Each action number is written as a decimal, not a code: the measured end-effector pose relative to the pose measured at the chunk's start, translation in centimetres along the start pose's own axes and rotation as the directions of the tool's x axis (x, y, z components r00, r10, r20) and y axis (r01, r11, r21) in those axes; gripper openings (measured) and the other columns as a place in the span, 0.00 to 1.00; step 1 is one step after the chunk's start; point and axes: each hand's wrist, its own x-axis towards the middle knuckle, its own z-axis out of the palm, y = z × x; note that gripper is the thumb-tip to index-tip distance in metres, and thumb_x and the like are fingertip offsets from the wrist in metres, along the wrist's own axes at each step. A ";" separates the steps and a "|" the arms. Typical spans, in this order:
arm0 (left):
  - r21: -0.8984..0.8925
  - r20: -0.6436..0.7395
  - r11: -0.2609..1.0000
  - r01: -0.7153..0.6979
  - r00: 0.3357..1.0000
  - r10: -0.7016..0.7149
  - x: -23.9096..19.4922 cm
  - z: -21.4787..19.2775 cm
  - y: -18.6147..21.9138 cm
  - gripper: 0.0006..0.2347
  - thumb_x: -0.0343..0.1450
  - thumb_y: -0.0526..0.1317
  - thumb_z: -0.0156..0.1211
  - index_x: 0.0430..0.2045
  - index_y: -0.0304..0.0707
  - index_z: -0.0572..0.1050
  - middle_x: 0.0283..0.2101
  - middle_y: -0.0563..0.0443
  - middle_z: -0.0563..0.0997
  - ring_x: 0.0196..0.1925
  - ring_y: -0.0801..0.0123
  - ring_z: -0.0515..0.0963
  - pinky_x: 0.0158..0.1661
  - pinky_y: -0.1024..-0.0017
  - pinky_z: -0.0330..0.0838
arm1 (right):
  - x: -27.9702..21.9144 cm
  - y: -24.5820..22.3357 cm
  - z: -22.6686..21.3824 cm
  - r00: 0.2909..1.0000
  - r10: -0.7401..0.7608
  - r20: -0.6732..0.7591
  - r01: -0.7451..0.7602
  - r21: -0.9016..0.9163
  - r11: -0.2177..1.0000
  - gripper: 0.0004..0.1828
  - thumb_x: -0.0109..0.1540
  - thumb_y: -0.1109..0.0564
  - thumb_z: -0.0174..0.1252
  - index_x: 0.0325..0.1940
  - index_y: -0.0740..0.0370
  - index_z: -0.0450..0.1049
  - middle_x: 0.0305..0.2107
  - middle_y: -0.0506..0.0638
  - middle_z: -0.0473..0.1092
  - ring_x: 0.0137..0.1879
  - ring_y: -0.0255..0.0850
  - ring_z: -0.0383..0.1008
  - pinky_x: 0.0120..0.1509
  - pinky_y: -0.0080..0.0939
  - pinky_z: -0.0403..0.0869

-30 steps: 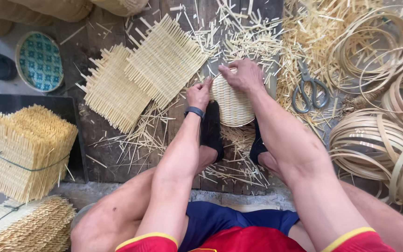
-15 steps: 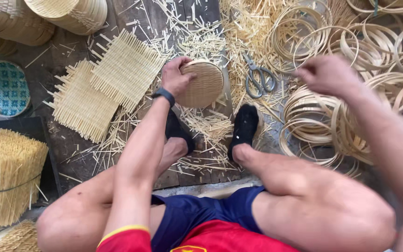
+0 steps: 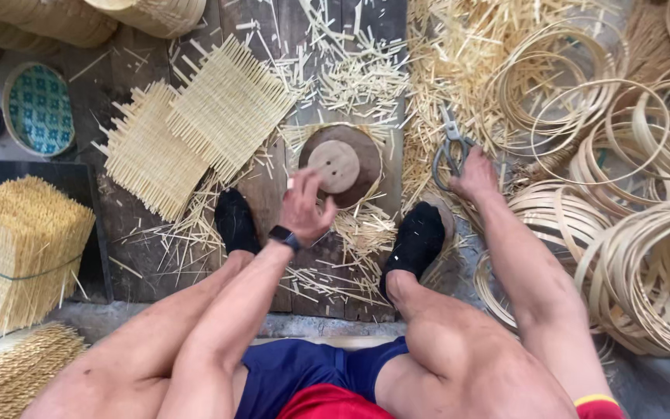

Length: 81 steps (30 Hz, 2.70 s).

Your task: The person sits on the floor and repeatedly assembles small round bamboo trays. They place a woven bamboo mat over a circular wooden mold, press it down, and trim the excess bamboo strips with shears. The process is repeated multiple times with new mats and molds.

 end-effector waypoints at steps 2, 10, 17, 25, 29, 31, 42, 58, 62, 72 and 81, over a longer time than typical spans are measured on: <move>-0.037 -0.180 0.983 0.181 0.966 -0.185 2.7 1.8 1.9 0.37 0.59 0.49 0.76 0.58 0.29 0.62 0.61 0.32 0.64 0.61 0.42 0.69 0.52 0.48 0.72 | -1.3 -0.6 -1.8 0.997 -0.064 -0.034 0.067 0.113 0.991 0.39 0.51 0.52 0.73 0.59 0.72 0.64 0.44 0.68 0.73 0.51 0.58 0.75 0.60 0.51 0.73; -0.059 -0.180 0.998 0.029 0.983 -0.039 6.7 1.8 4.2 0.47 0.51 0.46 0.79 0.67 0.42 0.59 0.65 0.33 0.61 0.66 0.36 0.64 0.61 0.46 0.66 | -8.7 -2.5 -6.5 0.977 0.118 0.176 -0.180 0.395 0.901 0.32 0.55 0.33 0.67 0.37 0.67 0.76 0.23 0.59 0.74 0.30 0.47 0.75 0.40 0.54 0.75; -0.057 -0.096 0.986 -0.158 0.984 0.152 7.0 0.9 3.1 0.46 0.51 0.43 0.79 0.68 0.49 0.62 0.67 0.35 0.60 0.67 0.38 0.63 0.62 0.46 0.67 | -12.0 -1.9 -11.8 0.953 0.011 0.304 0.079 -0.281 0.957 0.33 0.46 0.28 0.73 0.31 0.62 0.82 0.27 0.60 0.77 0.34 0.50 0.78 0.46 0.52 0.76; 0.115 -0.027 0.991 -0.067 0.997 0.070 6.4 1.7 2.9 0.47 0.49 0.45 0.82 0.66 0.53 0.61 0.70 0.32 0.55 0.69 0.36 0.58 0.65 0.44 0.61 | 2.0 -6.1 -19.6 0.904 0.112 0.411 0.060 -0.385 0.921 0.28 0.37 0.40 0.83 0.24 0.66 0.84 0.25 0.57 0.78 0.27 0.45 0.75 0.33 0.47 0.74; 0.070 -0.188 0.983 0.172 0.970 -0.157 4.3 4.1 5.2 0.49 0.55 0.48 0.82 0.70 0.53 0.53 0.71 0.24 0.48 0.71 0.29 0.53 0.65 0.38 0.56 | 5.5 -5.4 -23.4 0.962 0.225 0.154 -0.171 -0.303 0.938 0.33 0.37 0.37 0.84 0.21 0.70 0.79 0.23 0.58 0.76 0.24 0.43 0.73 0.31 0.44 0.72; -0.020 -0.216 0.971 0.239 0.947 -0.238 4.2 5.1 5.4 0.49 0.58 0.48 0.81 0.71 0.51 0.51 0.72 0.22 0.46 0.71 0.27 0.52 0.65 0.36 0.56 | 6.5 -5.7 -22.9 0.960 0.270 -0.069 -0.277 -0.120 0.953 0.35 0.41 0.32 0.79 0.23 0.66 0.76 0.22 0.55 0.76 0.24 0.39 0.74 0.30 0.42 0.74; -0.098 -0.148 0.982 0.163 0.973 -0.176 6.2 4.8 3.7 0.50 0.52 0.49 0.82 0.70 0.52 0.53 0.70 0.27 0.52 0.68 0.28 0.59 0.60 0.44 0.66 | -5.8 -5.7 -7.9 0.995 -0.058 0.079 0.056 0.025 0.998 0.38 0.58 0.28 0.60 0.45 0.68 0.72 0.34 0.55 0.69 0.43 0.49 0.73 0.52 0.52 0.74; -0.056 -0.192 0.994 0.090 0.976 -0.099 6.3 5.1 3.7 0.49 0.53 0.48 0.80 0.71 0.56 0.56 0.69 0.31 0.58 0.63 0.34 0.68 0.58 0.49 0.71 | -4.1 -4.8 -2.2 0.788 -0.536 -0.304 0.364 -0.473 0.803 0.14 0.63 0.50 0.58 0.40 0.64 0.73 0.29 0.56 0.69 0.33 0.42 0.70 0.29 0.44 0.71; -0.068 -0.115 0.997 0.036 0.992 -0.043 6.5 4.4 3.1 0.49 0.53 0.48 0.80 0.72 0.57 0.55 0.69 0.31 0.58 0.63 0.34 0.68 0.58 0.49 0.71 | -3.4 -6.1 -1.5 0.593 -0.665 -0.454 0.389 -0.562 0.730 0.22 0.53 0.41 0.61 0.30 0.65 0.72 0.24 0.56 0.68 0.29 0.44 0.68 0.30 0.45 0.71; -0.103 0.066 0.990 -0.096 0.992 0.103 7.5 2.3 1.6 0.47 0.51 0.44 0.80 0.68 0.64 0.61 0.70 0.35 0.58 0.65 0.35 0.67 0.61 0.53 0.71 | -4.0 -5.8 -4.5 0.739 -0.622 -0.258 0.450 -0.499 0.741 0.26 0.53 0.40 0.65 0.39 0.67 0.74 0.32 0.60 0.70 0.38 0.49 0.71 0.44 0.49 0.72; -0.248 -0.039 0.961 0.122 0.990 -0.135 6.5 2.2 4.8 0.50 0.49 0.47 0.82 0.65 0.41 0.56 0.70 0.30 0.54 0.66 0.36 0.65 0.57 0.50 0.69 | -2.6 -5.2 -3.9 0.885 -0.463 -0.051 0.382 -0.491 0.783 0.13 0.68 0.50 0.54 0.42 0.63 0.74 0.32 0.55 0.71 0.34 0.42 0.73 0.41 0.46 0.74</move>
